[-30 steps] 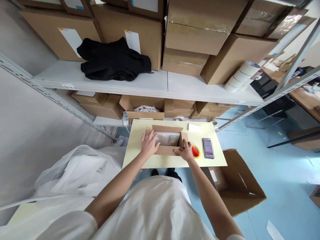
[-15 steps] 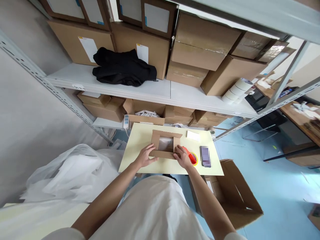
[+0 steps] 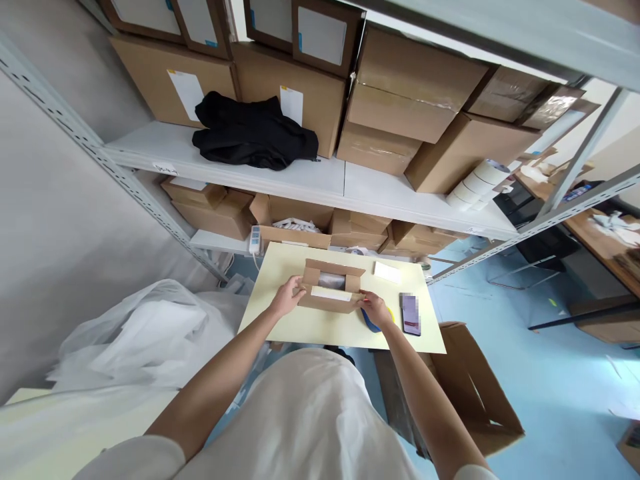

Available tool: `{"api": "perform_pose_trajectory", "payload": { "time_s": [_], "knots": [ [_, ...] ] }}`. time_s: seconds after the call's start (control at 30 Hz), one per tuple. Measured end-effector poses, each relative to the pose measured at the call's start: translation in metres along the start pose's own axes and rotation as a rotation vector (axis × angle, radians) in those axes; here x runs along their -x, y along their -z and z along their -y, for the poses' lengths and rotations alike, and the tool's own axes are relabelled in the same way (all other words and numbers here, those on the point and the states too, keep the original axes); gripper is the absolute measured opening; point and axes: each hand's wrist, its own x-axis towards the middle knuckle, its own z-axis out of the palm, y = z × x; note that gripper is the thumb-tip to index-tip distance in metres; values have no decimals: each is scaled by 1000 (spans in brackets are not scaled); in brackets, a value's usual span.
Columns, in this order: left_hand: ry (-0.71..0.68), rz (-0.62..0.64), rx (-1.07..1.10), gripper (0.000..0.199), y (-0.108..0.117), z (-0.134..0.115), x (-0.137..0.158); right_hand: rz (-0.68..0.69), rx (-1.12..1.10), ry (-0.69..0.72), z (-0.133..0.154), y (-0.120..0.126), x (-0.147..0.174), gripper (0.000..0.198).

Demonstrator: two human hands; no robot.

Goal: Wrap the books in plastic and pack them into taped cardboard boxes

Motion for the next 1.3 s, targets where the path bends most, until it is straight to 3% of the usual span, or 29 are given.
{"api": "perform_pose_trajectory", "payload": {
  "time_s": [0.17, 0.3, 0.43, 0.5, 0.6, 0.73, 0.87, 0.97, 1.07, 1.13, 1.3],
  "knots": [
    [107, -152, 115, 61, -6, -4, -9, -72, -19, -63, -2, -5, -11, 49],
    [189, -182, 199, 57, -17, -5, -11, -129, 66, -18, 1, 2, -21, 87],
    [281, -205, 280, 57, -24, -6, -7, 66, 326, 146, 17, 21, -43, 113],
    [316, -217, 229, 56, -26, -8, -2, 149, 440, 187, 25, 28, -50, 110],
    [331, -216, 123, 58, -28, -13, 8, 163, 538, 242, 28, 29, -50, 86],
    [206, -232, -132, 58, -32, -29, 18, 225, 522, 261, 15, 19, -38, 58],
    [-19, 7, -509, 57, -40, -53, 16, 244, 413, 255, -1, 8, -32, 53],
    [-54, 162, -645, 72, -50, -63, 10, 165, 334, 260, -18, 4, -21, 50],
    [-18, 180, -710, 88, -59, -64, 7, 41, 285, 110, -43, 6, -1, 49],
    [5, 181, -725, 89, -63, -63, 7, 35, 294, -48, -61, 6, 12, 48],
    [35, 209, -723, 81, -64, -63, 4, 257, 368, -336, -84, -7, 19, 40]
  ]
}}
